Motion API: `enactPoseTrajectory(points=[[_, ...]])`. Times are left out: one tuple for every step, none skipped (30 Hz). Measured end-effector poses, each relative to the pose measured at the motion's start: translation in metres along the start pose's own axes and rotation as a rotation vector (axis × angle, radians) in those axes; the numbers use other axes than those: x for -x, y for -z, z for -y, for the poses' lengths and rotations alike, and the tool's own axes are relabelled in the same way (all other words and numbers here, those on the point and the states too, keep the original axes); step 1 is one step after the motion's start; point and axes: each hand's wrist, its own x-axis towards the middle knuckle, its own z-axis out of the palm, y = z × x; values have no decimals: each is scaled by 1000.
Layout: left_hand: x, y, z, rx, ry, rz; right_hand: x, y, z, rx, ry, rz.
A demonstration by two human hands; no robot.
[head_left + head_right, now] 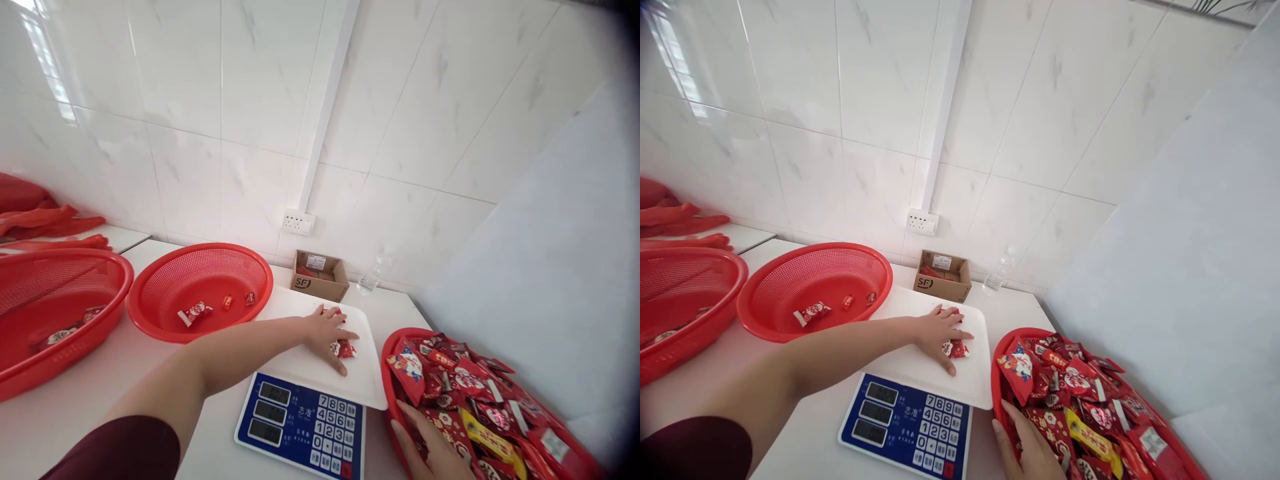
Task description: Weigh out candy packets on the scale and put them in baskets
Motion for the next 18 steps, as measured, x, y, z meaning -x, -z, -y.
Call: enactPoseTrajectory(points=[[-7,-3,-6,-47,-31,-24,0,1,2,0,-7,5],[-11,-5,-12,-89,-51,-54,1,2,3,3,-14,8],[-13,-8,-17,-122,-57,-85,1,2,4,7,-22,9],[-14,-9,-22,-144,-50,-110,2,3,6,11,-28,11],[-13,-11,-24,-159,-34,-125,2,3,6,13,-33,13],[-11,-12,-25,-170,-14,-133,2,3,7,16,-37,15],[-8,-12,-24,-183,5,-139,2,3,7,17,-37,15],[-5,-12,-22,-196,25,-144,2,3,7,18,-32,11],[-2,-10,-18,-206,46,-149,1,3,6,19,-24,2],[2,-9,-13,-214,69,-155,1,2,6,19,-14,-8],[7,-6,-8,-220,94,-164,1,2,5,19,-5,-16],[12,-2,-2,-224,122,-178,1,2,4,17,2,-20],[18,3,4,-228,154,-196,1,2,4,17,3,-20],[26,9,10,-229,188,-218,1,2,4,16,3,-17],[36,16,15,-230,224,-244,1,2,4,17,3,-17],[46,23,21,-229,264,-273,1,2,6,17,5,-24],[59,30,26,-226,306,-303,2,2,7,16,7,-36],[72,37,31,-224,352,-336,3,2,10,15,7,-52]])
